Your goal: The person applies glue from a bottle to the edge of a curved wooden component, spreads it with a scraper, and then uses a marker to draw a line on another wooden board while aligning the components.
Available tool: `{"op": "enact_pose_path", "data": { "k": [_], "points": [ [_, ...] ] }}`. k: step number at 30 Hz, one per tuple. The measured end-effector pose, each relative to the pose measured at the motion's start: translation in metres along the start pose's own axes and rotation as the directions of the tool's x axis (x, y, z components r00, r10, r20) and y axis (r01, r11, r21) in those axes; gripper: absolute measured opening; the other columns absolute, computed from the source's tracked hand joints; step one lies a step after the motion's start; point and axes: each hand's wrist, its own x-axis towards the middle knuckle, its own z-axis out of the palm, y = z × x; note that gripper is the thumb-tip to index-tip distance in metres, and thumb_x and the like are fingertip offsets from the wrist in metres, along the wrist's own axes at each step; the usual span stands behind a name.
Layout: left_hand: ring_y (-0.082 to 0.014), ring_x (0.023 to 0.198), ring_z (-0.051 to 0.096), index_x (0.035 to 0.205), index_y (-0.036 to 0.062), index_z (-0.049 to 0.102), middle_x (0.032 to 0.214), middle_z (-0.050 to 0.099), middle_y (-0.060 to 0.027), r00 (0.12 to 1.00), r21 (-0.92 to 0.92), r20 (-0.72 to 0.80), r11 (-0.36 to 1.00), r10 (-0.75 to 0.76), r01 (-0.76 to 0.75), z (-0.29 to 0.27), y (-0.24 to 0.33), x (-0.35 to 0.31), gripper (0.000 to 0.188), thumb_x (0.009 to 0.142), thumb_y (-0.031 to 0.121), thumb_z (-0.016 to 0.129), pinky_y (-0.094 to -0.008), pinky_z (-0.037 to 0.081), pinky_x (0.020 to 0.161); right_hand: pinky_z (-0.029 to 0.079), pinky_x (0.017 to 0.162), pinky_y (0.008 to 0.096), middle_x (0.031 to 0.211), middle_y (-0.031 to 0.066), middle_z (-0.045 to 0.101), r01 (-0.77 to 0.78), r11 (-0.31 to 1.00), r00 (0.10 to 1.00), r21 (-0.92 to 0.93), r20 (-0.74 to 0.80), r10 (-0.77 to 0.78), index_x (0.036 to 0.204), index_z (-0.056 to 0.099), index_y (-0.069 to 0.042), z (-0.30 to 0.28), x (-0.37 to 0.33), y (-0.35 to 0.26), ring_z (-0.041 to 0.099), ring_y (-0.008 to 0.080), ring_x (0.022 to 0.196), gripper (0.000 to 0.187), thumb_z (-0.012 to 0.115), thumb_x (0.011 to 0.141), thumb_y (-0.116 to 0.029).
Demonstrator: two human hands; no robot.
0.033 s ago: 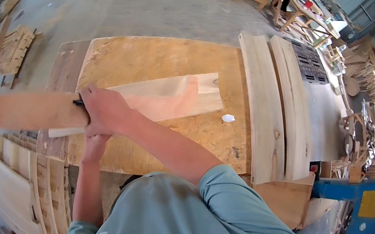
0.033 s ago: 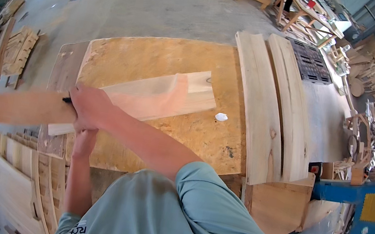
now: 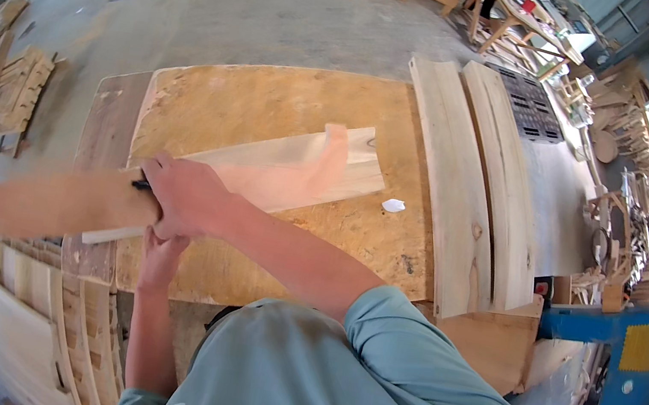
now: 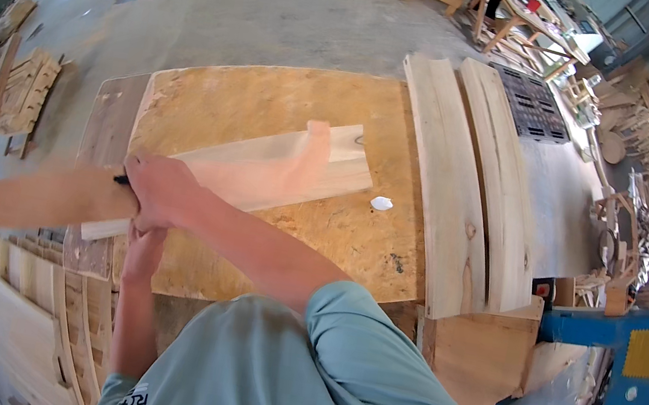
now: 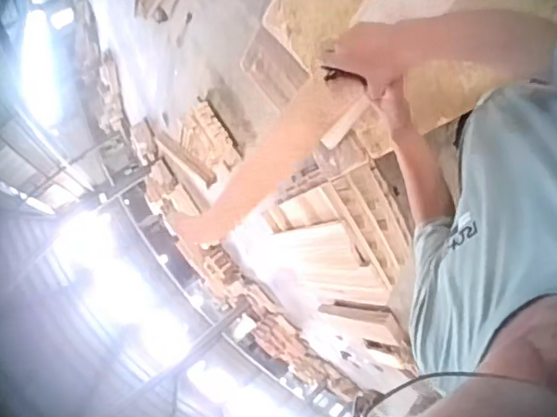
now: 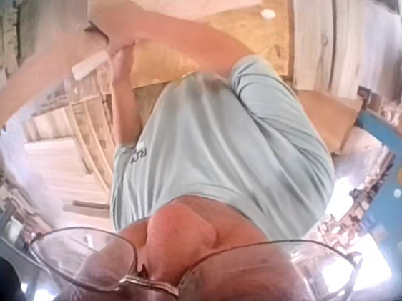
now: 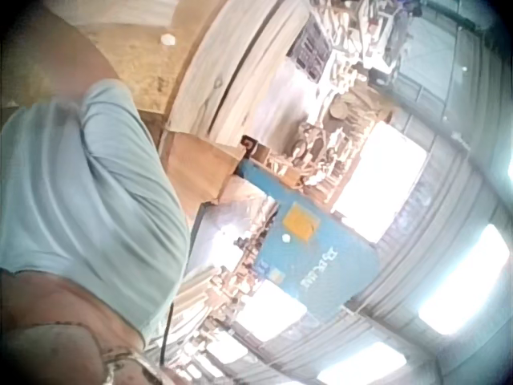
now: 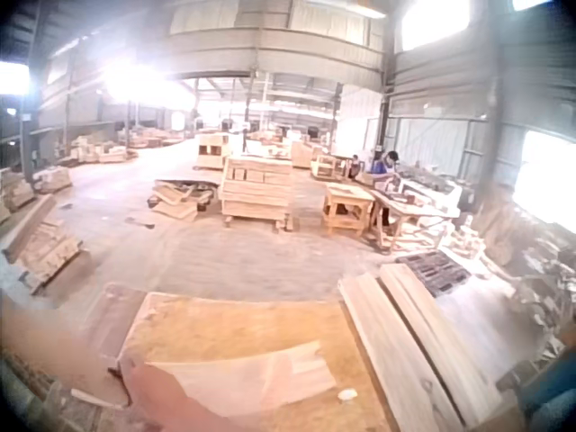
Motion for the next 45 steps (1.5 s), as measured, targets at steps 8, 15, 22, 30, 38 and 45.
{"op": "enact_pose_path", "data": {
  "k": [8, 15, 22, 30, 38, 45],
  "points": [
    [-0.0228, 0.136, 0.043, 0.143, 0.0122, 0.047, 0.148, 0.048, -0.0089, 0.984, -0.796, -0.091, 0.605, -0.155, 0.022, -0.122, -0.077, -0.035, 0.053, 0.096, 0.029, 0.065, -0.0439, 0.032, 0.111, 0.053, 0.084, 0.0417, 0.113, 0.015, 0.059, -0.061, 0.954, 0.963, -0.293, 0.233, 0.134, 0.115, 0.055, -0.002, 0.053, -0.021, 0.08, 0.063, 0.031, 0.102, 0.061, 0.081, 0.062, -0.018],
    [-0.0188, 0.107, 0.06, 0.123, 0.0093, 0.058, 0.12, 0.065, -0.0049, 0.855, -0.85, -0.393, 0.487, -0.338, -0.199, -0.229, -0.132, -0.01, 0.034, 0.098, 0.032, 0.063, -0.0317, 0.051, 0.084, 0.053, 0.091, 0.0403, 0.127, 0.013, 0.057, -0.118, 0.909, 0.906, -0.4, 0.332, 0.264, 0.131, 0.051, -0.001, 0.091, -0.038, 0.131, 0.061, 0.03, 0.11, 0.075, 0.082, 0.064, -0.016],
    [-0.0149, 0.096, 0.062, 0.114, 0.0058, 0.062, 0.108, 0.067, -0.0038, 0.822, -0.737, -0.4, 0.675, -0.405, -0.027, -0.317, -0.183, 0.015, 0.026, 0.098, 0.026, 0.064, -0.0278, 0.052, 0.08, 0.05, 0.096, 0.0401, 0.126, 0.0132, 0.057, -0.233, 0.907, 0.881, -0.35, 0.319, 0.35, 0.126, 0.053, -0.004, 0.121, -0.032, 0.15, 0.058, 0.0302, 0.113, 0.073, 0.084, 0.062, -0.019],
    [-0.0184, 0.103, 0.063, 0.116, -0.0009, 0.062, 0.112, 0.067, -0.0089, 0.819, -0.711, -0.407, 0.703, -0.406, -0.005, -0.312, -0.154, 0.036, 0.032, 0.096, 0.024, 0.065, -0.0316, 0.054, 0.09, 0.053, 0.09, 0.0409, 0.124, 0.0115, 0.056, -0.312, 0.891, 0.839, -0.33, 0.345, 0.421, 0.128, 0.05, -0.005, 0.107, -0.022, 0.141, 0.059, 0.0298, 0.11, 0.07, 0.08, 0.065, -0.013],
    [-0.0185, 0.102, 0.064, 0.116, 0.0005, 0.061, 0.111, 0.067, -0.0085, 0.791, -0.711, -0.426, 0.703, -0.439, 0.006, -0.332, -0.153, 0.042, 0.032, 0.095, 0.025, 0.067, -0.0316, 0.054, 0.088, 0.052, 0.089, 0.0405, 0.122, 0.0111, 0.056, -0.294, 0.896, 0.876, -0.332, 0.281, 0.391, 0.126, 0.051, -0.005, 0.117, -0.026, 0.143, 0.059, 0.0307, 0.109, 0.068, 0.08, 0.065, -0.01],
    [-0.0183, 0.103, 0.064, 0.119, 0.0015, 0.06, 0.111, 0.067, -0.0076, 0.796, -0.701, -0.417, 0.713, -0.439, 0.026, -0.327, -0.146, 0.052, 0.036, 0.095, 0.027, 0.067, -0.0313, 0.053, 0.088, 0.053, 0.089, 0.0419, 0.115, 0.0121, 0.06, -0.298, 0.894, 0.857, -0.334, 0.319, 0.405, 0.115, 0.058, -0.006, 0.116, -0.023, 0.152, 0.061, 0.0303, 0.107, 0.06, 0.084, 0.062, -0.014]
  ]
}}
